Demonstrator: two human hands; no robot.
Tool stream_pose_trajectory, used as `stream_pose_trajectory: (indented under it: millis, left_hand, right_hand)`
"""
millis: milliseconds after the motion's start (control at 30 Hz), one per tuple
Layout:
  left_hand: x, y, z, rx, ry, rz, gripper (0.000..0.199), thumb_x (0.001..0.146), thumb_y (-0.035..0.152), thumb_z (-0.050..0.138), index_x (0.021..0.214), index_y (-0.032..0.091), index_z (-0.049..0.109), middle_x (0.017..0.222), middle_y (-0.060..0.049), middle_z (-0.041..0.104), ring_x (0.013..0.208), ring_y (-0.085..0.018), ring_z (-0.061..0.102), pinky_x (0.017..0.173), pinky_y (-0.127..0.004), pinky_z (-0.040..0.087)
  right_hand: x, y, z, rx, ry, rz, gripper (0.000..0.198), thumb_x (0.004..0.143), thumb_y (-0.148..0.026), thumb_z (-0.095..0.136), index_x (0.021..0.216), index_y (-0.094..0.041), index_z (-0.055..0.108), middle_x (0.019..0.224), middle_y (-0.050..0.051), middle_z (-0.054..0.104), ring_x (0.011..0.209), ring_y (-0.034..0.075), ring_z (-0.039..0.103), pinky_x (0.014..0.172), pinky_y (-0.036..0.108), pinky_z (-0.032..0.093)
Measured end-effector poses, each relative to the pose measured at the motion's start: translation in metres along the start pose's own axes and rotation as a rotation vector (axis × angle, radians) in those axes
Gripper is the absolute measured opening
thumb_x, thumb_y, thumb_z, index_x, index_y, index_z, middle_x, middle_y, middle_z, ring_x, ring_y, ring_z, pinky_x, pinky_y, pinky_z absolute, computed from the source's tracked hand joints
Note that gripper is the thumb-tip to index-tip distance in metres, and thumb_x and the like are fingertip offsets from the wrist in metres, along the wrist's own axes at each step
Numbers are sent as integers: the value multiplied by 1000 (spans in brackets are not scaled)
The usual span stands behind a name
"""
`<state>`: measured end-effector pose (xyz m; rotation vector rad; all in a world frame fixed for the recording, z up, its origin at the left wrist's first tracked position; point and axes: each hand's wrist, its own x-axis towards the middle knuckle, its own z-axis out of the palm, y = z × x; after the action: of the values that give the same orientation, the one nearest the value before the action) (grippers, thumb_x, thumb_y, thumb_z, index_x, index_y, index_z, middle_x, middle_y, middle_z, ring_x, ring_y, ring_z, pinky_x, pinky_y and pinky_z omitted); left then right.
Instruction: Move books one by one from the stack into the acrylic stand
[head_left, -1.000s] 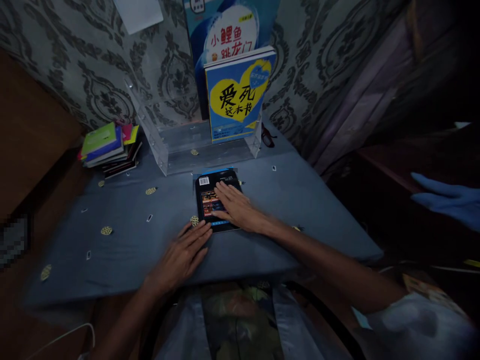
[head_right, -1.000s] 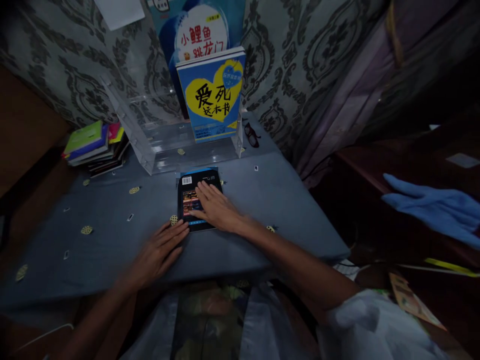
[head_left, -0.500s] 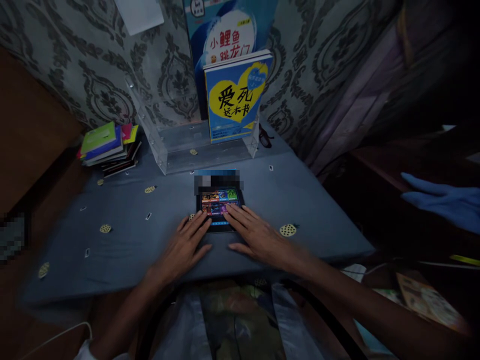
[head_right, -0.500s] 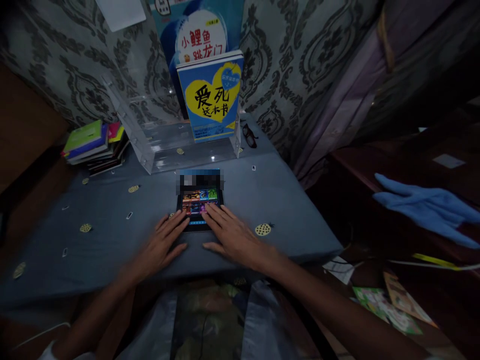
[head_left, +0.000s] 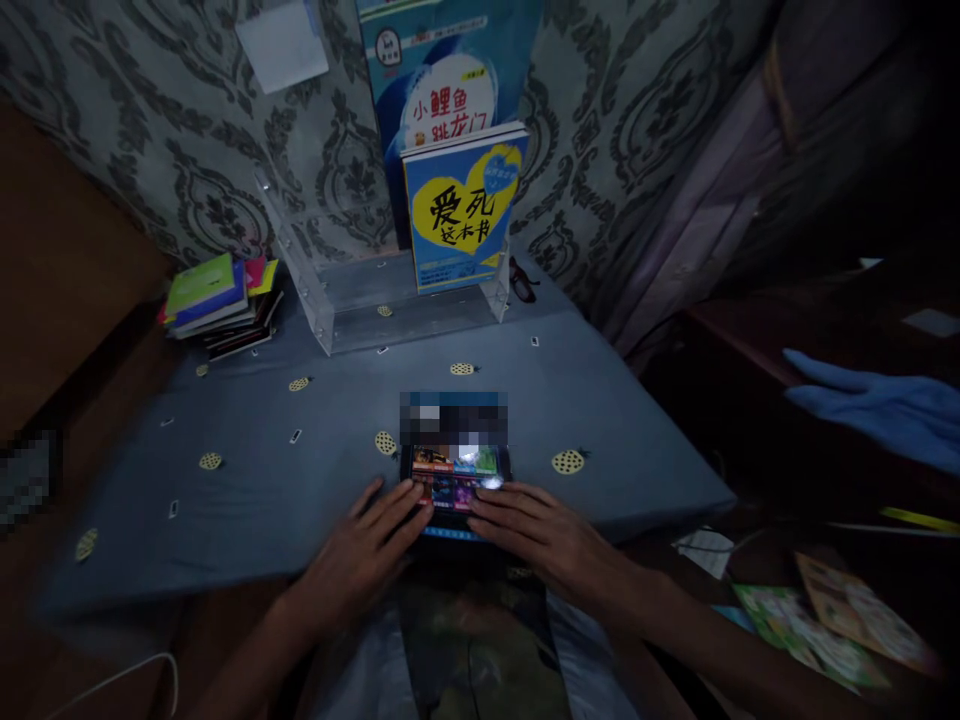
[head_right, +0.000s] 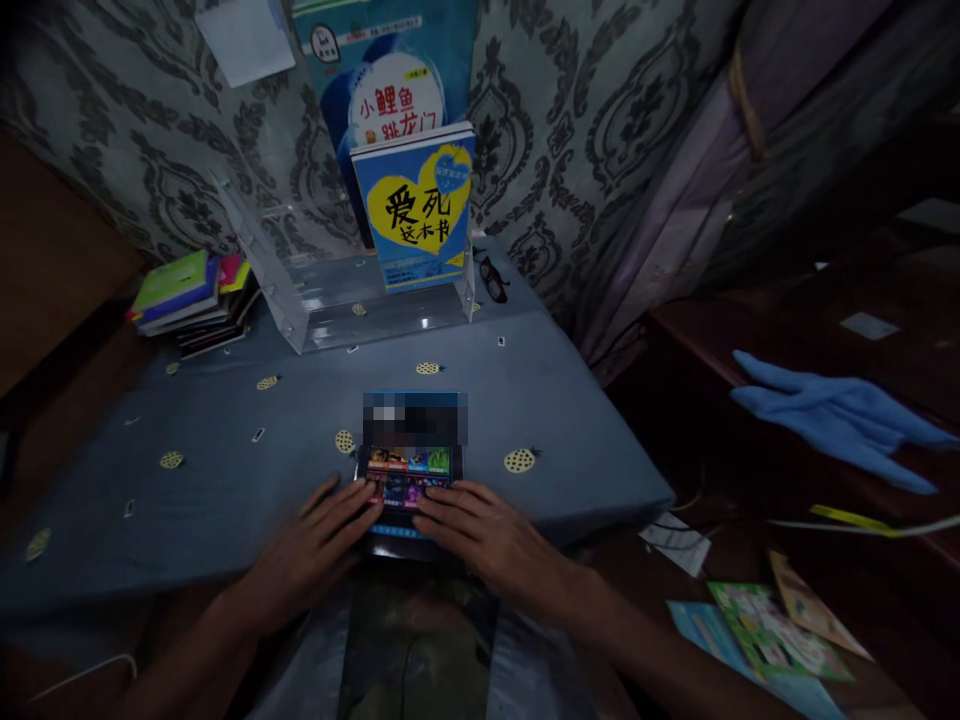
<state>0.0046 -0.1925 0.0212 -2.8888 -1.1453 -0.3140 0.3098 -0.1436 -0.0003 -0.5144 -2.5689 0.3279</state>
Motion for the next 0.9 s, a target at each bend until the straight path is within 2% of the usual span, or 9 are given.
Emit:
stream_pose_trajectory:
  millis: [100, 200, 333, 433, 533, 567, 733, 833, 900]
  left_hand:
    - [2, 0, -6, -61, 74, 34, 58, 102, 17, 47, 157, 17, 28, 144, -12, 59, 141, -25, 48, 112, -48, 48]
    - [9, -3, -29, -248, 201, -13, 55, 103, 19, 45, 156, 23, 31, 140, -11, 62, 140, -24, 49, 108, -44, 53]
    - [32, -11, -70, -444, 444, -182, 37, 102, 23, 50, 138, 31, 56, 122, -4, 73, 117, -23, 67, 99, -40, 58]
    - [60, -24, -85, -498, 632, -342, 24, 99, 27, 58, 122, 28, 65, 105, -2, 75, 94, -19, 73, 85, -32, 60]
    - [94, -45, -86, -594, 786, -417, 23, 97, 33, 61, 116, 21, 66, 100, -3, 71, 79, -14, 68, 72, -25, 57]
    - [105, -54, -85, -631, 822, -419, 25, 96, 35, 61, 116, 20, 65, 96, -2, 70, 75, -13, 66, 67, -23, 56]
    - [154, -104, -75, -763, 867, -369, 27, 93, 40, 63, 112, 20, 61, 69, 5, 52, 57, -9, 53, 52, -18, 46]
    - [169, -134, -63, -876, 850, -401, 28, 89, 39, 65, 110, 21, 59, 64, 7, 48, 51, -9, 51, 47, -18, 43]
    - [173, -151, -51, -951, 808, -459, 26, 87, 35, 65, 107, 21, 57, 60, 9, 46, 46, -8, 48, 43, -18, 39]
  right_hand:
    - [12, -2, -14, 63, 108, -61, 48, 102, -13, 43, 149, -24, 46, 121, 9, 75, 123, 21, 64, 100, 44, 55]
    - [34, -5, -41, 222, 212, -72, 46, 102, -16, 45, 147, -27, 49, 115, 7, 77, 114, 19, 69, 93, 38, 58]
    - [61, -1, -68, 357, 352, 107, 34, 101, -27, 55, 133, -29, 62, 112, 4, 77, 104, 20, 73, 91, 36, 60]
    - [74, 19, -62, 367, 421, 286, 26, 98, -35, 59, 118, -26, 71, 107, 4, 78, 96, 23, 74, 86, 37, 62]
    - [85, 49, -44, 387, 453, 460, 27, 94, -45, 60, 98, -22, 74, 84, 1, 76, 76, 22, 72, 71, 36, 63]
    - [88, 58, -39, 412, 466, 509, 28, 93, -47, 60, 96, -22, 73, 83, 1, 75, 76, 23, 72, 71, 37, 63]
    - [108, 92, -27, 633, 591, 592, 36, 87, -51, 66, 105, -20, 67, 99, 5, 75, 89, 25, 72, 78, 42, 63]
    - [117, 104, -23, 671, 619, 570, 45, 85, -52, 68, 117, -22, 61, 104, 8, 74, 94, 25, 71, 84, 44, 62]
    - [119, 111, -18, 672, 628, 567, 53, 84, -52, 68, 126, -23, 55, 98, 6, 74, 88, 23, 71, 81, 43, 61]
